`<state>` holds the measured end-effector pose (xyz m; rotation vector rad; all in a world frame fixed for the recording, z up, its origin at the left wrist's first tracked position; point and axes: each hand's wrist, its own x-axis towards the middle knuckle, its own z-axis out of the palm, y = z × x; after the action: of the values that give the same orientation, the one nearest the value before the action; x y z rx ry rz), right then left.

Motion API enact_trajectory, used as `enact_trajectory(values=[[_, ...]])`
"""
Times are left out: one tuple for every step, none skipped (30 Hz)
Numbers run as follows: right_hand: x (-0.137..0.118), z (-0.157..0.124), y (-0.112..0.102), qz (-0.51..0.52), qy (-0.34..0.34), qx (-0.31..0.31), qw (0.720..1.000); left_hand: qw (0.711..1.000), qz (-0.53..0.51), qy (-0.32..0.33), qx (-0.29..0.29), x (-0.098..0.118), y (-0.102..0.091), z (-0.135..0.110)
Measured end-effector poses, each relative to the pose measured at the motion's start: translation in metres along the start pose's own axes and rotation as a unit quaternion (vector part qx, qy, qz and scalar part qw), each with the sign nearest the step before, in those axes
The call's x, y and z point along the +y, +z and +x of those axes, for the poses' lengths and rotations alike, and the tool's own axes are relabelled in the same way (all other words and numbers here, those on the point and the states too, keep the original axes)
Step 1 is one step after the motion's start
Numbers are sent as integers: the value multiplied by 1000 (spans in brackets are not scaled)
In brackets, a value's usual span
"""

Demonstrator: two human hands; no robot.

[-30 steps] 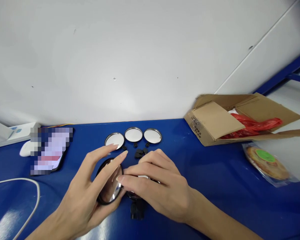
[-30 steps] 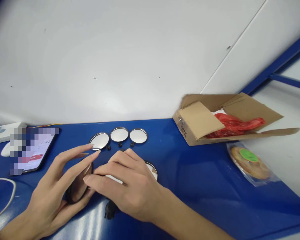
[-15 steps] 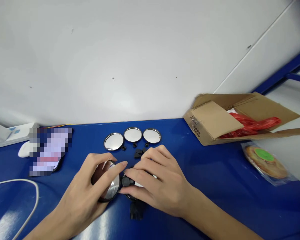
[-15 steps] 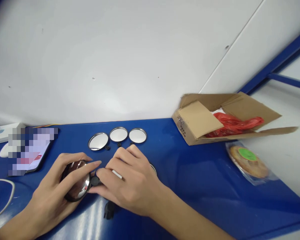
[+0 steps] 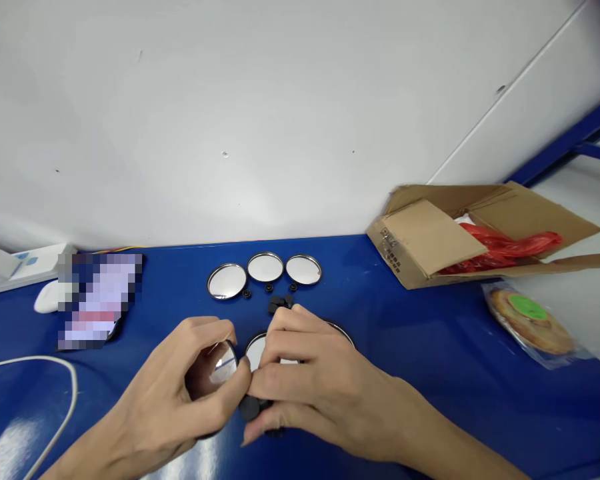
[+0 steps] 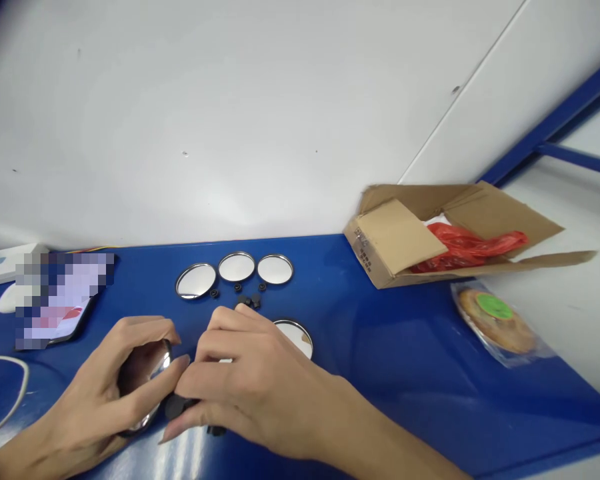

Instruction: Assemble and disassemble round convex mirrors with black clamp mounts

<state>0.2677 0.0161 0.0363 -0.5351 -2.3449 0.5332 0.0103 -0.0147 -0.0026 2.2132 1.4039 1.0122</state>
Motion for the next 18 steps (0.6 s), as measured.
enact_trajectory(values=[[1, 0, -1, 28, 12, -7, 1000, 1000, -10, -3, -8, -1, 0, -1], [3, 0, -2, 52, 20, -14, 998, 1000, -13, 5, -18, -2, 0, -2], [5, -1, -3, 72, 26, -22, 997, 999, -13, 22, -28, -4, 0, -3], [7, -1, -3, 90, 27, -31, 995, 998, -11, 44, -36, -7, 1, -5], [9, -1, -4, 105, 25, -41, 993, 997, -7, 64, -41, -9, 1, -6], [11, -1, -5, 117, 22, -52, 992, 996, -4, 80, -43, -11, 2, -8], [11, -1, -6, 126, 20, -61, 990, 995, -3, 92, -43, -13, 2, -9], [11, -1, -7, 132, 18, -68, 989, 994, -2, 104, -42, -15, 2, -10], [11, -1, -9, 137, 17, -74, 988, 992, -2, 121, -41, -15, 2, -10], [9, 0, -10, 139, 18, -77, 987, 989, -3, 144, -40, -15, 2, -10], [8, 0, -10, 136, 22, -76, 987, 985, -2, 168, -41, -14, 1, -9], [6, 1, -10, 123, 29, -70, 989, 982, 4, 185, -45, -13, 0, -8], [4, 1, -8, 95, 39, -57, 993, 981, 15, 188, -53, -12, -1, -6], [3, 1, -6, 51, 47, -35, 997, 982, 26, 176, -63, -10, -2, -5], [1, 1, -2, -3, 50, -7, 999, 985, 37, 154, -72, -8, -2, -4], [1, 1, 2, -62, 47, 23, 997, 987, 46, 132, -78, -7, -2, -3], [0, 0, 7, -118, 35, 52, 991, 989, 52, 113, -79, -5, -2, -3], [0, -1, 12, -168, 17, 75, 983, 991, 54, 101, -73, -4, -2, -3]])
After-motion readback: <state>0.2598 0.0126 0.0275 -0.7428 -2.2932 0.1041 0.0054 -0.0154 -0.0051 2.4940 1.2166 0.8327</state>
